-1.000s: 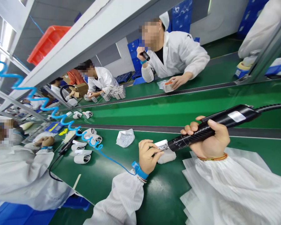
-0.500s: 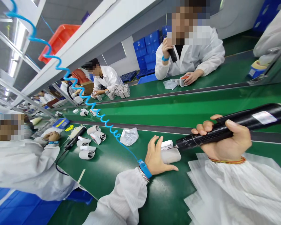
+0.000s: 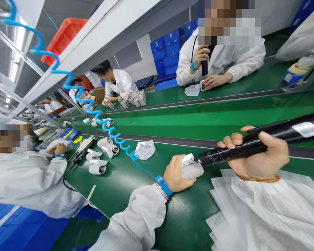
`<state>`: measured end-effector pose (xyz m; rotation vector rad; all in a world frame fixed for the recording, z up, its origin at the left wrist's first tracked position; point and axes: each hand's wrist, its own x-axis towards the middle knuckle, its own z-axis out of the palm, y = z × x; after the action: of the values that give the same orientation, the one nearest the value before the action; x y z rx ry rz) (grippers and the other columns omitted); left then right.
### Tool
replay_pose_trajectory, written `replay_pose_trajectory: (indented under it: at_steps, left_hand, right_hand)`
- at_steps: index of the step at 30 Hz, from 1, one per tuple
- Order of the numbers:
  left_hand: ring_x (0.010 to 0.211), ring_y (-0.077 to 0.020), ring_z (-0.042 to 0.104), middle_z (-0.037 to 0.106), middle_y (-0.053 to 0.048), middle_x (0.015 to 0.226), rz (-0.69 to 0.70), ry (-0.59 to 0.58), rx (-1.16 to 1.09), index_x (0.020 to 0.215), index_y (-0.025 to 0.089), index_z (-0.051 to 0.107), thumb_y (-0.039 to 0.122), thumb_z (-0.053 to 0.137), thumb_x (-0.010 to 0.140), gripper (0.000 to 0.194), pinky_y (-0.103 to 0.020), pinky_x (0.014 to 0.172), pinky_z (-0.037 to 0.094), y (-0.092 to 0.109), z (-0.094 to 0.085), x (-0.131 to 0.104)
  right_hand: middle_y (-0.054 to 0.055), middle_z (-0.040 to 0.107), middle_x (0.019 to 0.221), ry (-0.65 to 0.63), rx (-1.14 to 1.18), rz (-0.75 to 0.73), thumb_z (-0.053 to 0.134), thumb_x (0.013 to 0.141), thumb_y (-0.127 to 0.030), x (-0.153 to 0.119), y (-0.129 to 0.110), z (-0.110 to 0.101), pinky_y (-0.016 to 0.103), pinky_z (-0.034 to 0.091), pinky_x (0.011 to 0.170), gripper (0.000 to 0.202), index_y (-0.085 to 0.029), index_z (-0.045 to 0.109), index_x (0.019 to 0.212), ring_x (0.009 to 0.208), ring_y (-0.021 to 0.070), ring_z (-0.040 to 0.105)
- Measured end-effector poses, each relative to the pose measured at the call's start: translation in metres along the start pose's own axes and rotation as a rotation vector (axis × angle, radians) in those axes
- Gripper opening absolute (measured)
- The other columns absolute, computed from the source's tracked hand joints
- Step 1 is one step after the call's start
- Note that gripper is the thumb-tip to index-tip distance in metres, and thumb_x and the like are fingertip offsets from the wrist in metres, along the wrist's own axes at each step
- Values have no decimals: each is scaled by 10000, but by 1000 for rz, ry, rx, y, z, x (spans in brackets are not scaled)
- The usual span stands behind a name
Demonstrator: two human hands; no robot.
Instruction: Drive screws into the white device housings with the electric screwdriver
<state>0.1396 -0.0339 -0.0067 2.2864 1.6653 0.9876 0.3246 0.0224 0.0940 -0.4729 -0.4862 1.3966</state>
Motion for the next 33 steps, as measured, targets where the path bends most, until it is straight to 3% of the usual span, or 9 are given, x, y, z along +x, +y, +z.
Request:
replay_pose_trajectory:
  at_steps: [6,14,33]
  left_hand:
    - [930,-251,581,570,-67,1037,70,-55,136,1202,226,405,407,720,543,753,-397,793,525,7,-16,-3]
    - [861,-241,597,594,-53,969,80,-89,244,1168,215,441,401,677,572,668,-372,703,524,19,-26,0]
    - [890,-246,569,567,-59,993,90,-133,324,1211,185,417,394,643,605,680,-396,751,515,26,-25,1]
  right_hand:
    - [-24,466,469,-34,5,-39,560,556,-378,-1,0,0,319,416,497,226,-209,543,705,459,127,443]
    - [-35,492,467,-143,-51,-82,546,613,-357,-3,0,1,293,418,487,183,-216,540,730,436,119,446]
    - [-9,560,540,-492,-106,-196,578,673,-263,-16,14,-2,326,432,482,207,-201,571,870,459,157,513]
